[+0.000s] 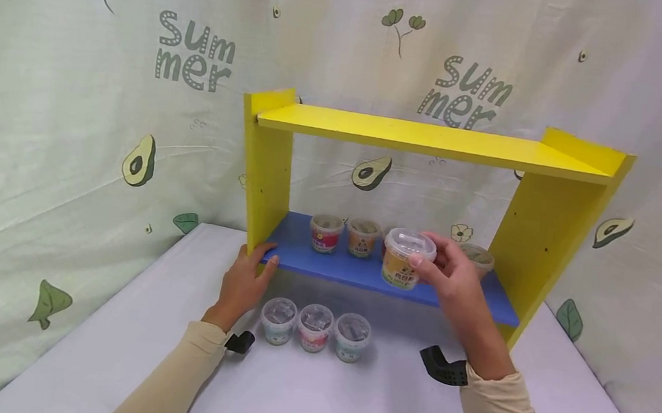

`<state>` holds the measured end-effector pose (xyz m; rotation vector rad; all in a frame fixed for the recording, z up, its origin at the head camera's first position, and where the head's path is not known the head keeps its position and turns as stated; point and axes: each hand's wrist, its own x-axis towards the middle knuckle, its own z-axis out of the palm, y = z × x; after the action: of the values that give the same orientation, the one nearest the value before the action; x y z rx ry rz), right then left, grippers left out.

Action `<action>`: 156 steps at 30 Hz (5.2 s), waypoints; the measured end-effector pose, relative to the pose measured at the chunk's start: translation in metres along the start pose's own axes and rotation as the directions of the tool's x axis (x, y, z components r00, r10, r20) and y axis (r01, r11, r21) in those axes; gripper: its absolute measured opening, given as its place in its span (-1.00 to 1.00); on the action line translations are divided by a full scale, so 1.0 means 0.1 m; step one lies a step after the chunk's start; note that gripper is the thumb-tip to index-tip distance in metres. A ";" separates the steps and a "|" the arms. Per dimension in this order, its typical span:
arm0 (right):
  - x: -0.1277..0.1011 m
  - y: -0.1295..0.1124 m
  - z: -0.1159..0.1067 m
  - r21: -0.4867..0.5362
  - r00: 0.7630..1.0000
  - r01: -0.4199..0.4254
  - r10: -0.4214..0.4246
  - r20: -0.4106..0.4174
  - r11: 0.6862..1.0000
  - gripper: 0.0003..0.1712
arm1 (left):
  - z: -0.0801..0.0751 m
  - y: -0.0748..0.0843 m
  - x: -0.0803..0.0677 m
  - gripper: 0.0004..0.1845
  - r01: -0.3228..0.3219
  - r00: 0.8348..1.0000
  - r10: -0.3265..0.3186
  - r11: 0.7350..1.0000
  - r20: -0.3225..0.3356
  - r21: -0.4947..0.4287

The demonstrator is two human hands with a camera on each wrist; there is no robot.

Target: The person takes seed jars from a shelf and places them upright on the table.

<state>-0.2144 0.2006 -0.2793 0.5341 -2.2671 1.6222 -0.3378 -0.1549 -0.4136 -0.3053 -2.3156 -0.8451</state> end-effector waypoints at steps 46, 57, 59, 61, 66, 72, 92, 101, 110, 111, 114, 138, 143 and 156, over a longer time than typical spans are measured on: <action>-0.39 0.83 -0.01 -0.010 0.948 -0.270 0.267 0.174 0.963 -0.35 | -0.02 0.02 0.03 -0.46 0.002 1.000 -0.002 1.000 0.007 0.015; -0.39 1.14 -0.04 -0.007 0.911 -0.353 0.345 0.225 0.936 -0.23 | -0.01 0.00 0.02 -0.46 0.024 0.999 -0.024 1.000 0.026 0.007; -0.40 1.17 -0.04 -0.005 0.908 -0.356 0.347 0.233 0.934 -0.22 | -0.01 0.00 0.03 -0.46 0.023 0.999 -0.023 1.000 0.026 0.009; -0.40 1.20 -0.04 0.000 0.907 -0.356 0.346 0.242 0.934 -0.22 | -0.02 0.00 0.03 -0.46 0.021 0.999 -0.021 1.000 0.026 0.010; -0.43 1.25 -0.01 0.009 0.900 -0.360 0.345 0.268 0.933 -0.21 | -0.03 0.01 0.01 -0.46 0.025 0.999 -0.025 1.000 0.042 -0.002; -0.43 1.28 0.03 0.018 0.896 -0.373 0.356 0.265 0.927 -0.18 | -0.04 0.01 0.03 -0.47 0.017 0.999 -0.017 1.000 0.041 0.004; -0.46 1.35 0.16 -0.034 0.895 -0.385 0.382 0.232 0.922 -0.17 | -0.02 0.01 0.02 -0.49 0.027 0.999 -0.027 1.000 0.032 -0.005; -0.45 1.39 0.17 -0.048 0.882 -0.411 0.411 0.233 0.910 -0.14 | -0.02 0.01 0.03 -0.46 0.036 0.999 -0.036 0.999 0.037 -0.007; -0.45 1.38 0.18 -0.027 0.885 -0.401 0.395 0.246 0.915 -0.13 | -0.03 0.01 0.03 -0.47 0.036 0.999 -0.036 0.999 0.036 -0.007; -0.45 1.38 0.18 -0.025 0.885 -0.401 0.395 0.248 0.916 -0.13 | -0.03 0.02 0.03 -0.47 0.037 0.999 -0.036 0.999 0.038 -0.007; -0.46 1.38 0.19 -0.018 0.884 -0.401 0.392 0.254 0.916 -0.13 | -0.04 0.02 0.03 -0.47 0.034 0.999 -0.033 0.999 0.038 -0.009; -0.47 1.39 0.09 -0.013 0.893 -0.351 0.339 0.295 0.936 -0.20 | -0.03 0.02 0.02 -0.43 0.038 0.998 -0.037 0.999 0.049 -0.004; -0.46 1.37 0.02 -0.015 0.905 -0.331 0.322 0.276 0.943 -0.26 | -0.02 0.02 0.03 -0.43 0.030 0.999 -0.030 1.000 0.043 -0.001; -0.43 1.22 -0.17 -0.036 0.946 -0.252 0.254 0.202 0.967 -0.38 | -0.01 0.02 0.03 -0.45 0.029 0.999 -0.029 1.000 0.031 -0.007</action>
<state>-0.2326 0.2577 -0.3946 0.4395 -2.5856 1.7432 -0.3385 -0.1544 -0.4104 -0.2908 -2.3511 -0.8688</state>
